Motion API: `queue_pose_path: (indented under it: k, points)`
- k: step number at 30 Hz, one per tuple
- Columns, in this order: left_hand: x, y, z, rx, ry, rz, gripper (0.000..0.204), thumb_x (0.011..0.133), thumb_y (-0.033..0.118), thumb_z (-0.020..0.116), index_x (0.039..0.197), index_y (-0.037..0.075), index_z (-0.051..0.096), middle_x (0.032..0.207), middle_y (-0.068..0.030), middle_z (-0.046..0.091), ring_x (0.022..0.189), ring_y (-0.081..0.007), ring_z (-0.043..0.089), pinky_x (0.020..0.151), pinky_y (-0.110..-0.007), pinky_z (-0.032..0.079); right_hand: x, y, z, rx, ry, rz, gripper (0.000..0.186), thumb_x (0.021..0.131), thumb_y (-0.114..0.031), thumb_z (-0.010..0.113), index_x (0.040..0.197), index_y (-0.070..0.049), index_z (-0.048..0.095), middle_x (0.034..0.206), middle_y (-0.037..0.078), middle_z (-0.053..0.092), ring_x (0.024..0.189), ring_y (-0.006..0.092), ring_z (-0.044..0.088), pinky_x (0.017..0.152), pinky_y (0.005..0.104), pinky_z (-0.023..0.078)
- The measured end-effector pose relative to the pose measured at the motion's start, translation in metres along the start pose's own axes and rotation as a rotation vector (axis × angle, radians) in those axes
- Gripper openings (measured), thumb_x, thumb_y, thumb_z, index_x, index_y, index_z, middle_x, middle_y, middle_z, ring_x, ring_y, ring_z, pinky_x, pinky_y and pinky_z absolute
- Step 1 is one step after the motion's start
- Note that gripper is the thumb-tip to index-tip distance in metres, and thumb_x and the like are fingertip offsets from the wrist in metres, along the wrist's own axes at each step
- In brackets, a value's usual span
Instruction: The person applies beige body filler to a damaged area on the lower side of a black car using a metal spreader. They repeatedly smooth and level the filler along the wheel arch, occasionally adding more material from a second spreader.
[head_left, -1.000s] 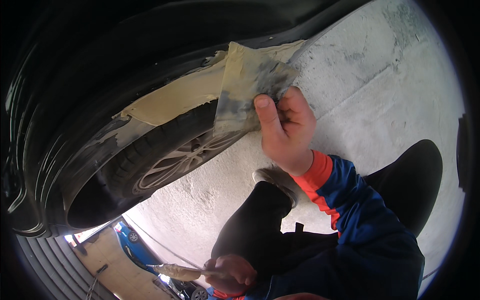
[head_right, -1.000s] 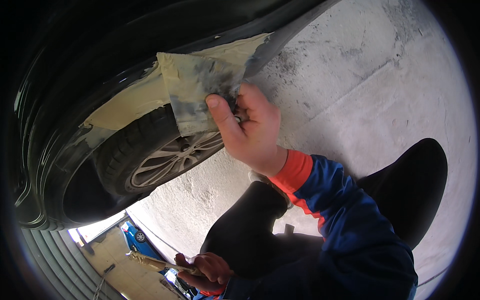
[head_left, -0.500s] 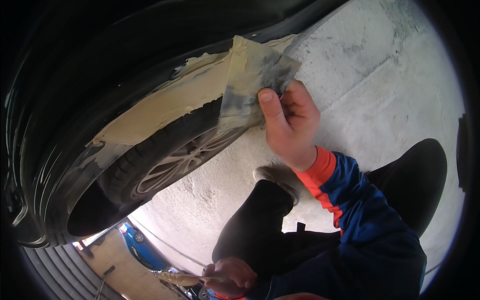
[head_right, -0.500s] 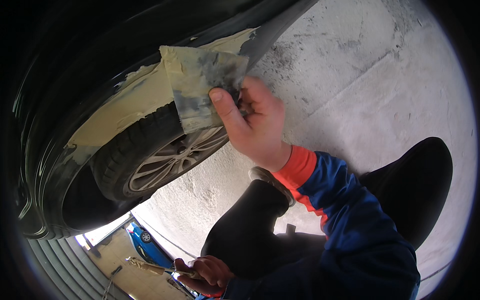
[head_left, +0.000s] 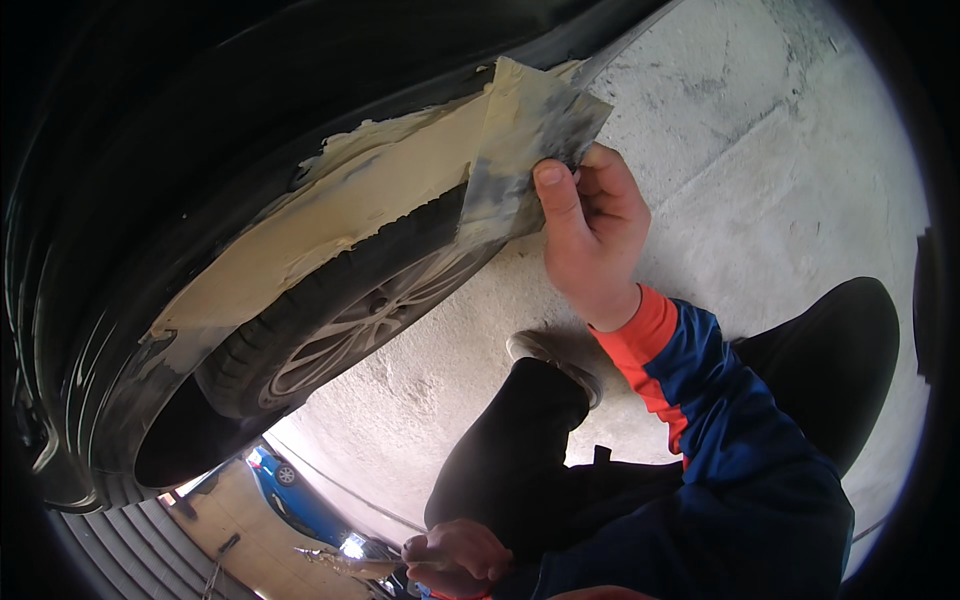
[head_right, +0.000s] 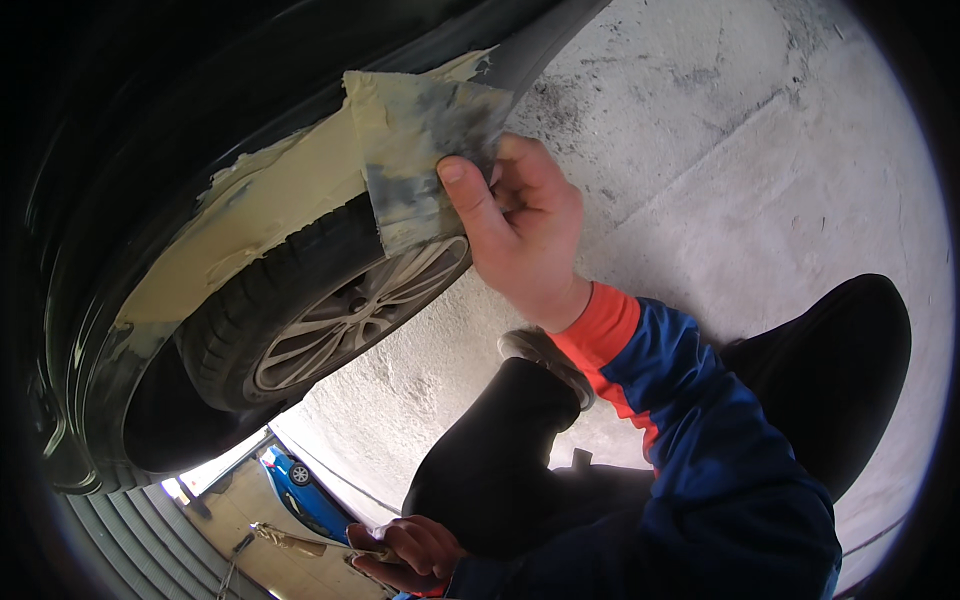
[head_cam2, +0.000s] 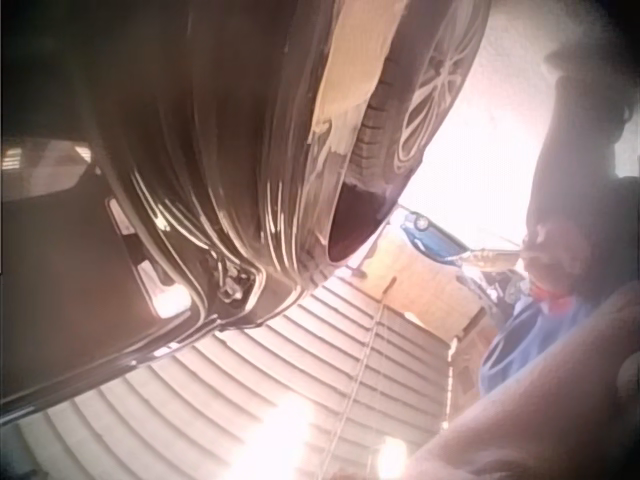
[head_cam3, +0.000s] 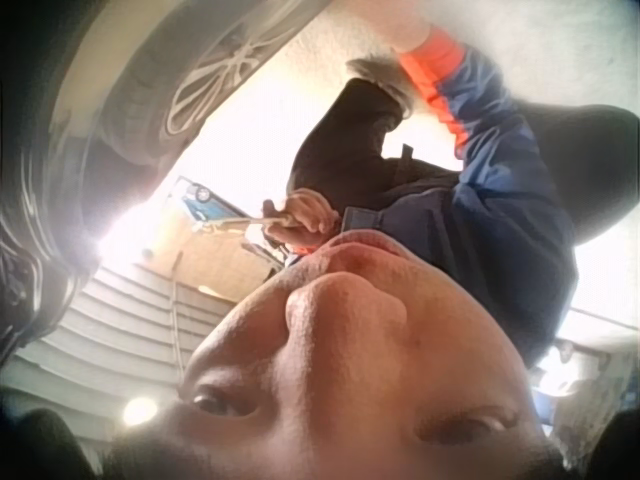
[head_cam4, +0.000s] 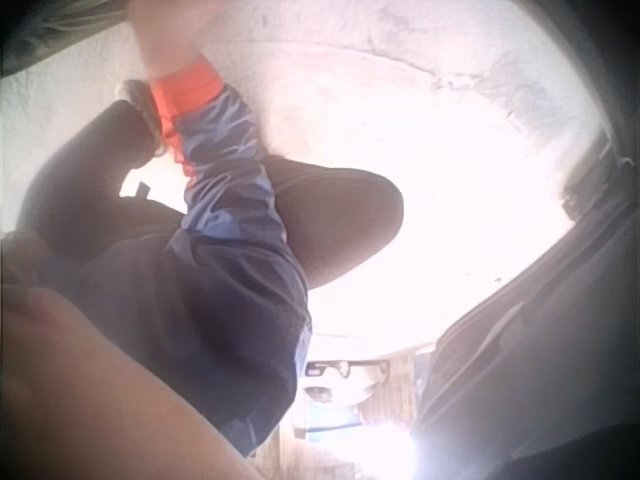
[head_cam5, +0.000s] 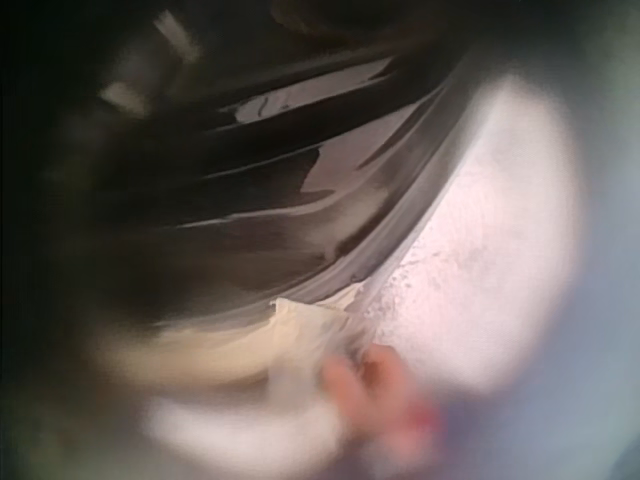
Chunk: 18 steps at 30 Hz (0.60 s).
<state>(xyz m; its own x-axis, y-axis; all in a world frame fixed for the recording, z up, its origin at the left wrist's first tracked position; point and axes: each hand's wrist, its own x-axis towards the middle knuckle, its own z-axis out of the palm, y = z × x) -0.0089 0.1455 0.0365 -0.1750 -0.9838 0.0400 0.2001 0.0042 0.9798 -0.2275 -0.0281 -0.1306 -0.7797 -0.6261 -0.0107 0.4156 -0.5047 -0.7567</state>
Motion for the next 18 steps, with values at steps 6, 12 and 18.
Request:
queue_pose_path:
  k: [6, 12, 18]
  points:
    - [0.003, 0.001, -0.003, -0.016, -0.025, -0.025, 0.057, 0.107, 0.044, 0.027, 0.147, 0.006, 0.039, 0.058, -0.0035, 0.049, 0.035, -0.0108, 0.041, 0.029, -0.024, 0.043, 0.002, 0.005, -0.006, -0.037, 0.071, 0.015, 0.022, 0.095, -0.007, 0.067, 0.111, 0.004, 0.058, 0.088, 0.001, 0.066, 0.076, 0.0025, 0.057, 0.066, 0.0171, 0.045]
    - [0.003, 0.003, -0.007, -0.032, -0.067, -0.042, 0.055, 0.107, 0.041, 0.027, 0.149, 0.006, 0.037, 0.06, -0.0043, 0.051, 0.036, -0.0118, 0.043, 0.031, -0.026, 0.046, 0.006, 0.013, -0.013, -0.028, 0.145, 0.057, 0.019, 0.094, -0.008, 0.068, 0.108, 0.003, 0.06, 0.085, -0.001, 0.065, 0.075, 0.0019, 0.054, 0.067, 0.0164, 0.043]
    - [0.002, 0.005, -0.008, -0.029, -0.071, -0.051, 0.054, 0.107, 0.039, 0.029, 0.148, 0.007, 0.038, 0.061, -0.0051, 0.052, 0.037, -0.0127, 0.045, 0.032, -0.028, 0.047, 0.012, 0.023, -0.026, -0.046, 0.201, 0.053, 0.018, 0.094, -0.008, 0.067, 0.108, 0.002, 0.061, 0.087, -0.001, 0.065, 0.076, 0.002, 0.053, 0.069, 0.017, 0.043]
